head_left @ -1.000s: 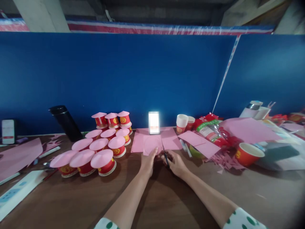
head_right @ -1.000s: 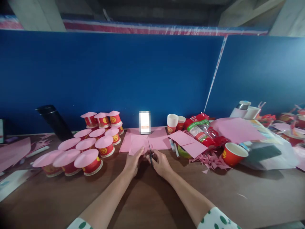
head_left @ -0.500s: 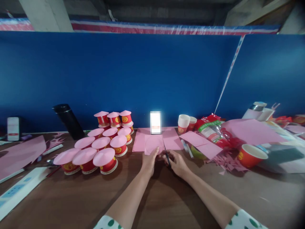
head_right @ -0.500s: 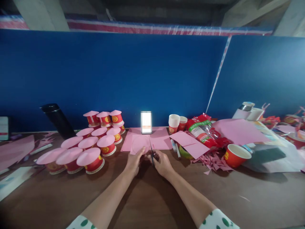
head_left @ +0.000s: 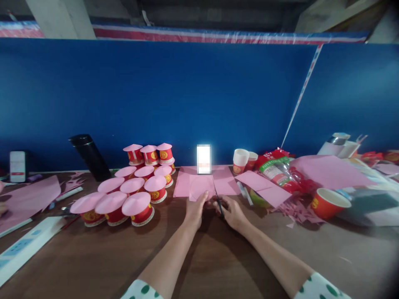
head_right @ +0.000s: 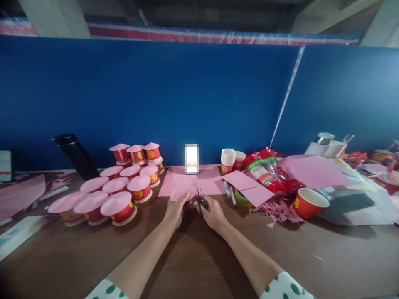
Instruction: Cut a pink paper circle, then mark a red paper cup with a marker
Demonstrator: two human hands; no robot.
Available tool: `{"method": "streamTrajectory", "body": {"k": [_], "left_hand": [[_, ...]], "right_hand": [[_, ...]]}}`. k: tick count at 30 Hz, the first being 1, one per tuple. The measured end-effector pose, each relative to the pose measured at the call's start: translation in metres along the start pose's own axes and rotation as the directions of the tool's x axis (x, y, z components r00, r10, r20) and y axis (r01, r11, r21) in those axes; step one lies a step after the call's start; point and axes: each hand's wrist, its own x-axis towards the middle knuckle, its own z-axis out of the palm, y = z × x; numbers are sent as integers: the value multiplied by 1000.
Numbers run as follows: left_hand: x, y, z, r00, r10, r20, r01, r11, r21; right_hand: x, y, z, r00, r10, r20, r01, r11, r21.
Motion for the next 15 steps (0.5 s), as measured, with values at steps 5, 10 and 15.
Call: {"method": "streamTrajectory", "body": {"k": [5,10,15], "left_hand": [[0,2,0,1000,22,1,-22,1000,5],[-2,7,3,999,-15,-51,16,1000,20],[-3,10,4,998,-20,-52,22,999,25]], "right_hand": [[0,-3,0,1000,3,1,-3,1000,2],[0,-5,-1,1000,9,10,-9,1000,-19],[0,-3,-1,1000,9,-3,-9,999,-33]]}}
